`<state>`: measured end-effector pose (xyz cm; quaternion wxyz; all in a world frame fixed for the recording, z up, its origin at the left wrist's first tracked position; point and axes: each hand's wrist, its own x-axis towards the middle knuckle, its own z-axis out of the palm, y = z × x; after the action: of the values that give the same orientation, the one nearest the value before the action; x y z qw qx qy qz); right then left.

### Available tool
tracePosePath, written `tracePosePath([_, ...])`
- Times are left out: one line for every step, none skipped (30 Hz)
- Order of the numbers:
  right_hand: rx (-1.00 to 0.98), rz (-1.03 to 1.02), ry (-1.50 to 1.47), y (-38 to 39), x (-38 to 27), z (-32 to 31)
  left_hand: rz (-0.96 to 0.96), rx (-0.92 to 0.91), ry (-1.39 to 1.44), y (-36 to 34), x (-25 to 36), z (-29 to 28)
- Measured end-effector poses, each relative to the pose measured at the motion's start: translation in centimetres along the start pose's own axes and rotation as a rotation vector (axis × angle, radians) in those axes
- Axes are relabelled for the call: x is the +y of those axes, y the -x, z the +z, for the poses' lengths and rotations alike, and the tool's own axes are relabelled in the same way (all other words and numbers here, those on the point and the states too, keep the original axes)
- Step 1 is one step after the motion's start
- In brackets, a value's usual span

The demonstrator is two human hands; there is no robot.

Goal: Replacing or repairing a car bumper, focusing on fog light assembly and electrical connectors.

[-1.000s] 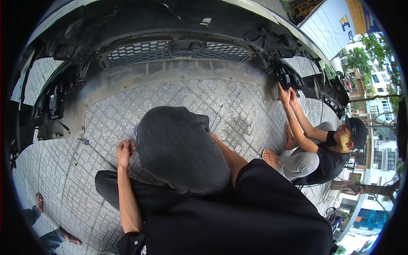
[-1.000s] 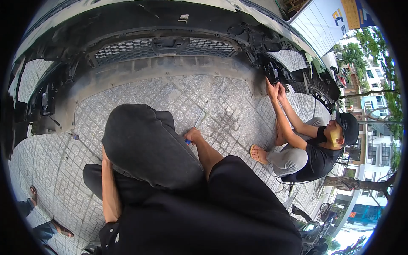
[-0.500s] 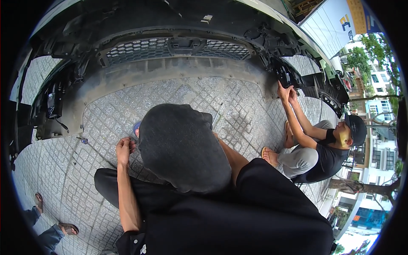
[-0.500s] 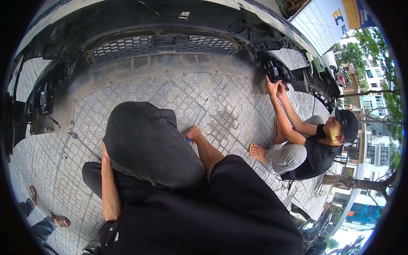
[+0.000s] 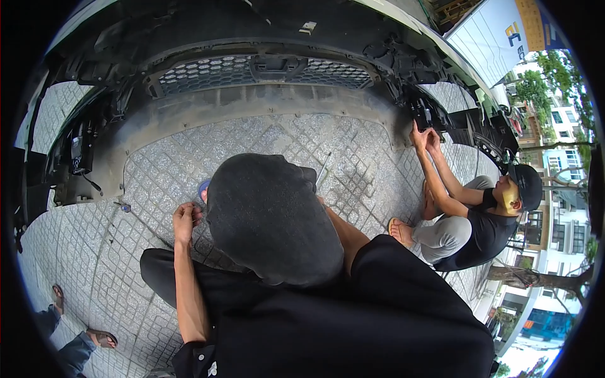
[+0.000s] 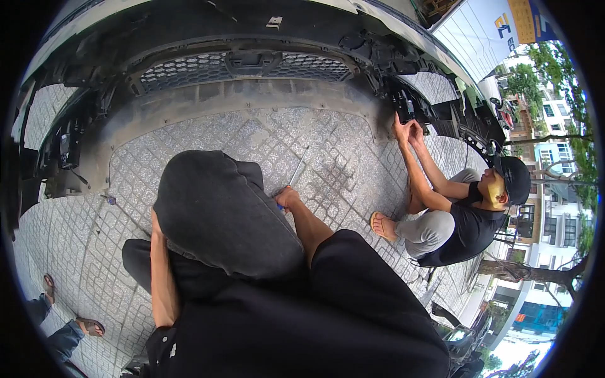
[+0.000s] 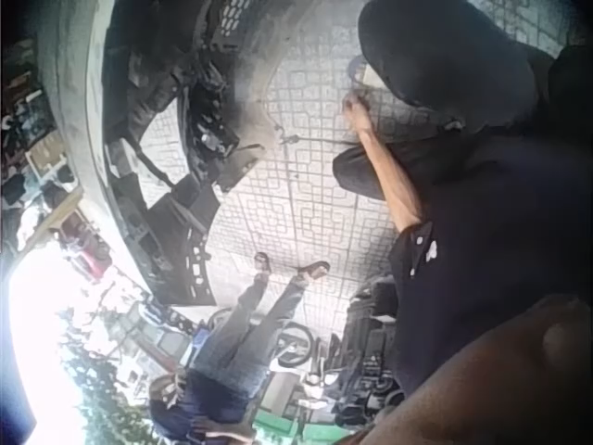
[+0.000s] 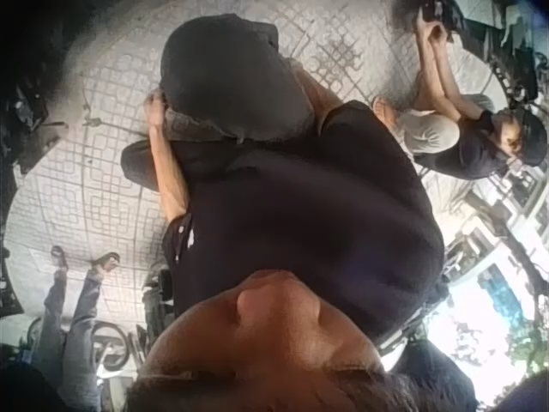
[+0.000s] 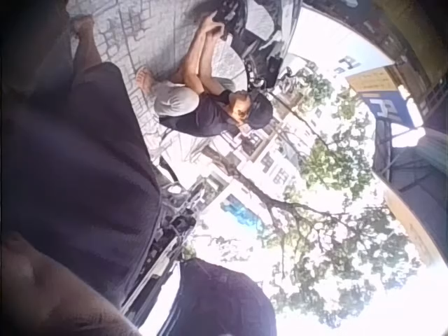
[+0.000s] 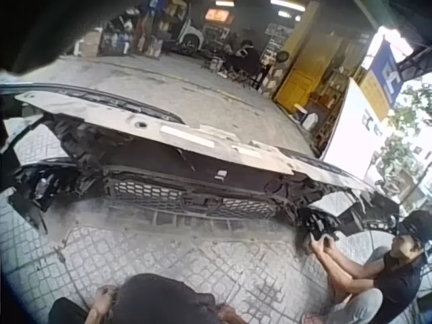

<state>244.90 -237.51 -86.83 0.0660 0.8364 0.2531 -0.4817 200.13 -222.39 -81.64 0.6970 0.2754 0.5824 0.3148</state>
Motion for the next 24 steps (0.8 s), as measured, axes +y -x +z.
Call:
tracePosePath([-0.014, 0.0, 0.023, -0.1, 0.0, 0.0, 0.022, -0.011, -0.046, 0.1, 0.1, 0.0])
tracePosePath([-0.027, 0.0, 0.046, -0.3, 0.0, 0.0, 0.017, -0.011, -0.049, 0.1, 0.2, 0.0])
tracePosePath([-0.027, 0.0, 0.046, -0.3, -0.1, 0.1, -0.015, -0.002, -0.008, 0.1, 0.2, 0.0])
tracePosePath([-0.021, 0.01, 0.048, -0.4, -0.1, 0.1, 0.011, -0.011, -0.052, 0.1, 0.1, 0.0])
tracePosePath([-0.014, 0.019, 0.05, -0.4, -0.1, 0.1, 0.087, -0.04, -0.134, 0.1, 0.1, -0.1])
tracePosePath([-0.015, 0.018, 0.052, -0.4, -0.1, 0.1, 0.172, -0.077, -0.189, 0.0, 0.0, -0.2])
tracePosePath([-0.01, 0.016, 0.025, -0.3, -0.1, 0.1, 0.161, -0.067, -0.214, -0.2, -0.2, -0.2])
tracePosePath([-0.005, 0.016, -0.002, -0.1, 0.0, 0.1, 0.099, -0.071, -0.157, -0.4, -0.3, -0.3])
tracePosePath([-0.007, 0.015, 0.0, 0.0, 0.1, 0.1, 0.035, -0.082, -0.067, -0.7, -0.4, -0.3])
tracePosePath([0.008, 0.008, -0.033, 0.1, 0.2, 0.1, 0.035, -0.074, -0.099, -0.8, -0.6, -0.3])
tracePosePath([0.023, 0.001, -0.066, 0.2, 0.4, 0.1, 0.043, -0.076, -0.111, -1.0, -0.7, -0.3])
tracePosePath([0.022, 0.001, -0.065, 0.1, 0.4, 0.2, 0.048, -0.084, -0.097, -1.1, -0.7, -0.3])
tracePosePath([0.017, 0.006, -0.074, 0.0, 0.5, 0.2, 0.048, -0.078, -0.124, -1.1, -0.8, -0.3])
tracePosePath([0.012, 0.012, -0.084, -0.2, 0.5, 0.3, 0.045, -0.075, -0.121, -1.1, -0.8, -0.3])
tracePosePath([0.008, 0.017, -0.095, -0.4, 0.6, 0.4, 0.032, -0.07, -0.095, -1.0, -0.7, -0.3])
tracePosePath([0.006, 0.017, -0.096, -0.7, 0.5, 0.5, 0.043, -0.074, -0.12, -0.9, -0.6, -0.2])
tracePosePath([0.005, 0.016, -0.101, -0.9, 0.6, 0.6, 0.019, -0.044, -0.073, -0.7, -0.5, -0.1])
tracePosePath([0.003, 0.018, -0.099, -1.1, 0.6, 0.7, -0.024, -0.008, 0.015, -0.5, -0.4, -0.1])
tracePosePath([0.002, 0.019, -0.101, -1.1, 0.6, 0.8, -0.001, -0.016, -0.029, -0.3, -0.3, 0.0])
tracePosePath([0.004, 0.019, -0.104, -1.1, 0.5, 0.7, 0.02, -0.019, -0.037, -0.1, -0.2, 0.0])
tracePosePath([0.008, 0.019, -0.107, -1.0, 0.4, 0.7, 0.028, -0.022, 0.001, 0.0, -0.1, 0.1])
tracePosePath([0.011, 0.02, -0.108, -0.8, 0.3, 0.6, 0.042, -0.023, -0.045, 0.1, 0.0, 0.1])
tracePosePath([0.013, 0.022, -0.11, -0.6, 0.2, 0.6, 0.032, -0.013, -0.049, 0.1, 0.0, 0.1])
tracePosePath([0.021, 0.02, -0.115, -0.3, 0.1, 0.5, 0.006, 0.001, 0.004, 0.1, 0.0, 0.1])
